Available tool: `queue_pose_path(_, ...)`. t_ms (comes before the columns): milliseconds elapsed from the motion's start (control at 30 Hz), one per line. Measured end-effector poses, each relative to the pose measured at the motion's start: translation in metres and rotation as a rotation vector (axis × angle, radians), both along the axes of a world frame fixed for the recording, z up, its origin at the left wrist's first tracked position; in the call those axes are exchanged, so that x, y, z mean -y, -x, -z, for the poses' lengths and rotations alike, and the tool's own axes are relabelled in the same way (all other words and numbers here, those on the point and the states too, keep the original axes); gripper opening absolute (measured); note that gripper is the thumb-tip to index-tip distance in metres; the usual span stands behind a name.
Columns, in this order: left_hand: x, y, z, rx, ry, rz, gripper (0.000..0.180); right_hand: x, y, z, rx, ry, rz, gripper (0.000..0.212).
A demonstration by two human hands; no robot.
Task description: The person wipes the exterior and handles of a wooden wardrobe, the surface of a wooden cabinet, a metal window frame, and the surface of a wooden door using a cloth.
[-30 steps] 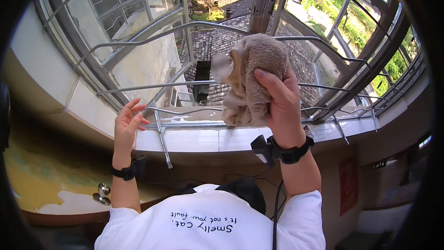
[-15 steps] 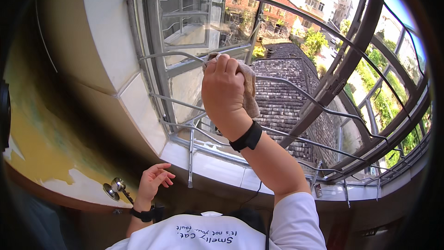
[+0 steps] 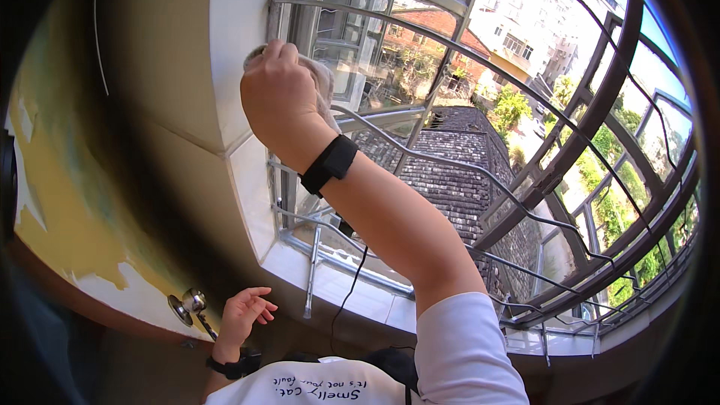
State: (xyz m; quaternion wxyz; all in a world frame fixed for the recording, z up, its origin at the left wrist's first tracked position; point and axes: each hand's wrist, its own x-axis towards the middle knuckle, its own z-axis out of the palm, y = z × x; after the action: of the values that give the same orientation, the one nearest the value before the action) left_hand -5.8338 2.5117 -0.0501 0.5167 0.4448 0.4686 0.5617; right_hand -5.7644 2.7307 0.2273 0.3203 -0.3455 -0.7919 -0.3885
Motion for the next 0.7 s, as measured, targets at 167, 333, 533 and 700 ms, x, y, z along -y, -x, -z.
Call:
queue_pose_path(167, -0.021, -0.015, -0.006, -0.002, -0.005, 0.097, 0.025, -0.021, -0.024, -0.069, 0.075, -0.211, 0.313, 0.036)
queue_pose_path(333, -0.036, -0.024, -0.01, -0.036, -0.024, 0.083, 0.025, -0.019, -0.083, -0.076, 0.097, -0.199, 0.347, 0.03)
queue_pose_path(533, -0.051, -0.027, 0.001, -0.032, 0.018, 0.113, 0.025, 0.003, -0.187, -0.072, 0.056, -0.297, 0.382, 0.016)
queue_pose_path(700, -0.067, -0.026, 0.007, -0.006, 0.044, 0.097, 0.023, 0.027, -0.258, -0.061, 0.066, -0.334, 0.488, 0.022)
